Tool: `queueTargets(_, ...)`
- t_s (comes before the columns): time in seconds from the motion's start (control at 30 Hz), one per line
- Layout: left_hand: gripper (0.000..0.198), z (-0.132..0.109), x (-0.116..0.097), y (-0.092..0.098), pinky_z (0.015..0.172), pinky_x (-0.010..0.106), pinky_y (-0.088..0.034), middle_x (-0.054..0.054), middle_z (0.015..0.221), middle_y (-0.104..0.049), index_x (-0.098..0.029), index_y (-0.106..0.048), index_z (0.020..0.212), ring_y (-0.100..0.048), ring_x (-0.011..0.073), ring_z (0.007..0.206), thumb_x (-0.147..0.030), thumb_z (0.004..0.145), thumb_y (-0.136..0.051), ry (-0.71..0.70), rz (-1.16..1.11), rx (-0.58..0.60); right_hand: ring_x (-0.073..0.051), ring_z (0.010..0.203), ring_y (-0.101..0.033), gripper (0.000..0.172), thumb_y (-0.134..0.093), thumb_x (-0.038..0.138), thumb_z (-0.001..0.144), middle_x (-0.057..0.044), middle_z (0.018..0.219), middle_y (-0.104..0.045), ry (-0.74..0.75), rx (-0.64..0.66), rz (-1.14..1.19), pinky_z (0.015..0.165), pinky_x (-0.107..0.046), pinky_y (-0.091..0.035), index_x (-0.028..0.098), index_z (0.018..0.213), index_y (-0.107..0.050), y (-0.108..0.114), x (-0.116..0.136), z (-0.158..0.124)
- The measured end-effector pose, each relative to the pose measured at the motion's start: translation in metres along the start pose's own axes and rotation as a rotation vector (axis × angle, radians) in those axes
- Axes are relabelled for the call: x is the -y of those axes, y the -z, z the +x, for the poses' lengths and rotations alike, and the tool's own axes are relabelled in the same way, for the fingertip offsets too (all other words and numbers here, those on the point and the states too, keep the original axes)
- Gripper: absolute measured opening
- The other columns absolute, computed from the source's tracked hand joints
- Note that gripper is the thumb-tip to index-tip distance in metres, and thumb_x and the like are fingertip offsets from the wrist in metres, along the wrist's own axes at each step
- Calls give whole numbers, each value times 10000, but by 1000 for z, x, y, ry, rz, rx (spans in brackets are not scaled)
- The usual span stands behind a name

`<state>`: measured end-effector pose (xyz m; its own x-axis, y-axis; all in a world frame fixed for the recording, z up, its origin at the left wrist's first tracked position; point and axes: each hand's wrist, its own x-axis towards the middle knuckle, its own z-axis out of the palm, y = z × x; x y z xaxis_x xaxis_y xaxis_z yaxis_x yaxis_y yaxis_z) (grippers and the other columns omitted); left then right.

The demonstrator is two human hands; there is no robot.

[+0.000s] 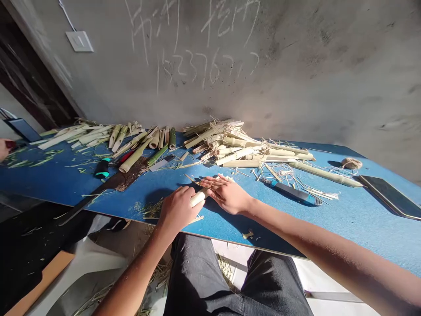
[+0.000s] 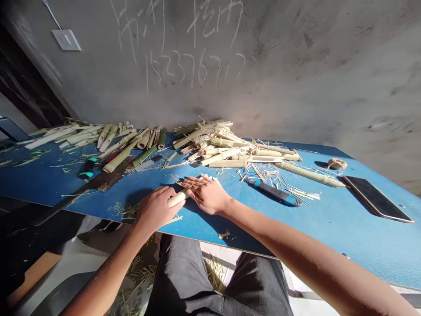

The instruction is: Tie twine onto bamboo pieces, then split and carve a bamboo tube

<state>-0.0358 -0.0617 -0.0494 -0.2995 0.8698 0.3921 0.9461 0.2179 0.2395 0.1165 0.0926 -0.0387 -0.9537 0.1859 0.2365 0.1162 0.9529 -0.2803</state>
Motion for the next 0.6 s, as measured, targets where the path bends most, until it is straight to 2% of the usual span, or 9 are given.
queueTargets(0.13,182,-2,0,2,620,346,-363,41,876,-738,-232,-656,819,-703,241,853,-363,896,-756,7,25,-17,-288,1543,-431,539,-307,407,1132,-107,1603,-524,-54,-18,-16,1318,-578,-273,195,1567,-546,0,-1,3)
queueTargets(0.3,198,-2,3,-2,628,335,-360,29,853,-746,-235,-660,816,-698,220,809,-390,885,-762,9,-34,-35,-294,1547,-424,632,-457,512,1089,-121,1660,-437,121,28,11,1322,-568,-255,214,1646,-428,5,-20,-7)
queueTargets(0.4,202,-3,6,-4,633,334,-363,31,837,-733,-234,-648,802,-690,220,803,-386,905,-732,-21,-7,-67,-305,1527,-456,645,-413,528,1099,-152,1639,-458,45,16,-22,1317,-587,-254,180,1643,-430,4,-18,-2)
queueTargets(0.6,191,-4,6,-5,629,322,-373,38,837,-721,-238,-648,782,-677,218,799,-363,899,-730,-29,-4,-76,-328,1549,-413,654,-336,550,1117,-154,1621,-484,-88,5,-111,1322,-623,-205,143,1607,-485,-1,-4,12)
